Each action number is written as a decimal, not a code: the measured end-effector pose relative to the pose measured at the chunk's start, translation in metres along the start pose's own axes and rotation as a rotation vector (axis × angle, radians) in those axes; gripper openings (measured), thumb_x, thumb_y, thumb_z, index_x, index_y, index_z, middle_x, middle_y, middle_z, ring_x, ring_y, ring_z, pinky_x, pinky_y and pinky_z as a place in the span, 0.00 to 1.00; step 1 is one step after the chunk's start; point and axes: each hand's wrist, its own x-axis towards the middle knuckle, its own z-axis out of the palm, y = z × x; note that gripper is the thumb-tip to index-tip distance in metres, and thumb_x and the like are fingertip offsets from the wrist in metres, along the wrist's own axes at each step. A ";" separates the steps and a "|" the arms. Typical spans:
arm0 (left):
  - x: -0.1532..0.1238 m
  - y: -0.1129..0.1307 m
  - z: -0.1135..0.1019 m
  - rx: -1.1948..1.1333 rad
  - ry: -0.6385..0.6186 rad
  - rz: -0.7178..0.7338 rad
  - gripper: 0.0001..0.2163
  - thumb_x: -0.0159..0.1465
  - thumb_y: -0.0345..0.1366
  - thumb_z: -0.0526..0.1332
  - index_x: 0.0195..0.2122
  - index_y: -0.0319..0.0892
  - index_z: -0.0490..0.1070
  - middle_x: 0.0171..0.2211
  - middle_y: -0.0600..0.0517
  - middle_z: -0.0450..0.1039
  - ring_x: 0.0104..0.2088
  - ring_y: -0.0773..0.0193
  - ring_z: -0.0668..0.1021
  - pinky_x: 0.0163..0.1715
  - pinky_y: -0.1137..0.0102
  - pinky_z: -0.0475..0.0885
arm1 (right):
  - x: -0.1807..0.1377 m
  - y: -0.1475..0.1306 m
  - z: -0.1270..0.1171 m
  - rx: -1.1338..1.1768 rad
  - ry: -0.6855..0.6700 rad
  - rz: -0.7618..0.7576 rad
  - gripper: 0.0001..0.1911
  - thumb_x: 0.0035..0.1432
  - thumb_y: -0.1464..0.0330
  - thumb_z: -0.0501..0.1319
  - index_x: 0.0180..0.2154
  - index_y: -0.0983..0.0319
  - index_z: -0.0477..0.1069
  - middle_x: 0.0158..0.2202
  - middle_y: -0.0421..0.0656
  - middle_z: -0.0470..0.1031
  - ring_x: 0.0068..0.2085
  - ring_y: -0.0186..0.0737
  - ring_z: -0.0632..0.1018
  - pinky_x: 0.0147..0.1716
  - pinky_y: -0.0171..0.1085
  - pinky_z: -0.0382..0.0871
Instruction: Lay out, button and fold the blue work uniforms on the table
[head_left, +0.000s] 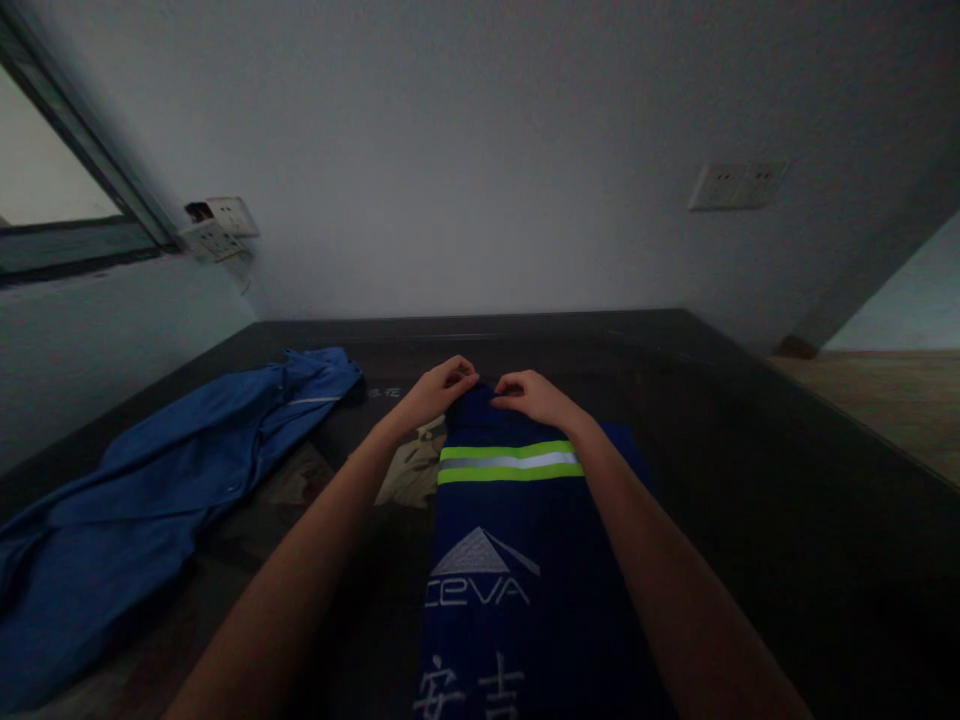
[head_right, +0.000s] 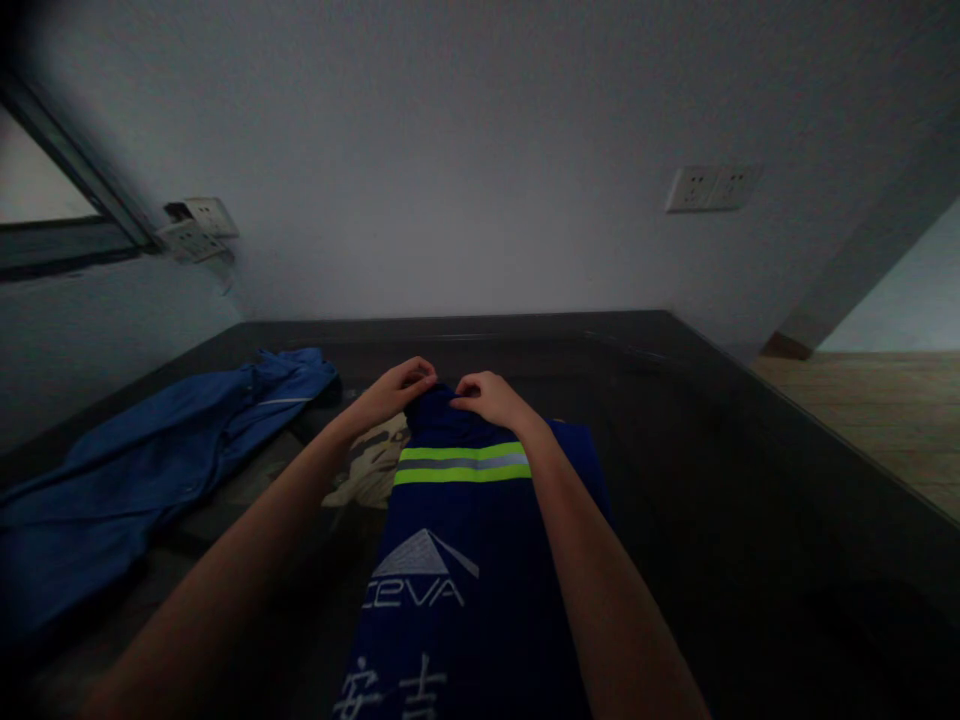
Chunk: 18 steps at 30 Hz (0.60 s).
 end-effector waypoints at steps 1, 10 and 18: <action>-0.001 -0.001 -0.001 0.001 -0.018 0.021 0.11 0.60 0.44 0.59 0.37 0.42 0.70 0.33 0.52 0.73 0.34 0.63 0.74 0.35 0.71 0.67 | 0.000 0.001 0.000 -0.002 0.004 0.006 0.05 0.51 0.68 0.63 0.29 0.64 0.72 0.27 0.41 0.73 0.31 0.36 0.72 0.32 0.34 0.62; -0.003 -0.002 -0.012 0.062 -0.108 0.008 0.10 0.53 0.40 0.65 0.36 0.44 0.74 0.36 0.50 0.75 0.38 0.59 0.75 0.39 0.69 0.67 | 0.002 0.006 0.003 -0.018 0.059 0.006 0.05 0.53 0.68 0.62 0.32 0.64 0.72 0.30 0.42 0.75 0.34 0.37 0.75 0.35 0.35 0.64; 0.000 -0.006 -0.007 0.132 0.034 0.036 0.07 0.55 0.36 0.63 0.34 0.43 0.75 0.33 0.52 0.76 0.35 0.61 0.75 0.39 0.69 0.67 | 0.005 0.008 0.010 0.085 0.170 0.020 0.05 0.50 0.72 0.61 0.33 0.63 0.69 0.28 0.40 0.74 0.32 0.37 0.75 0.35 0.35 0.67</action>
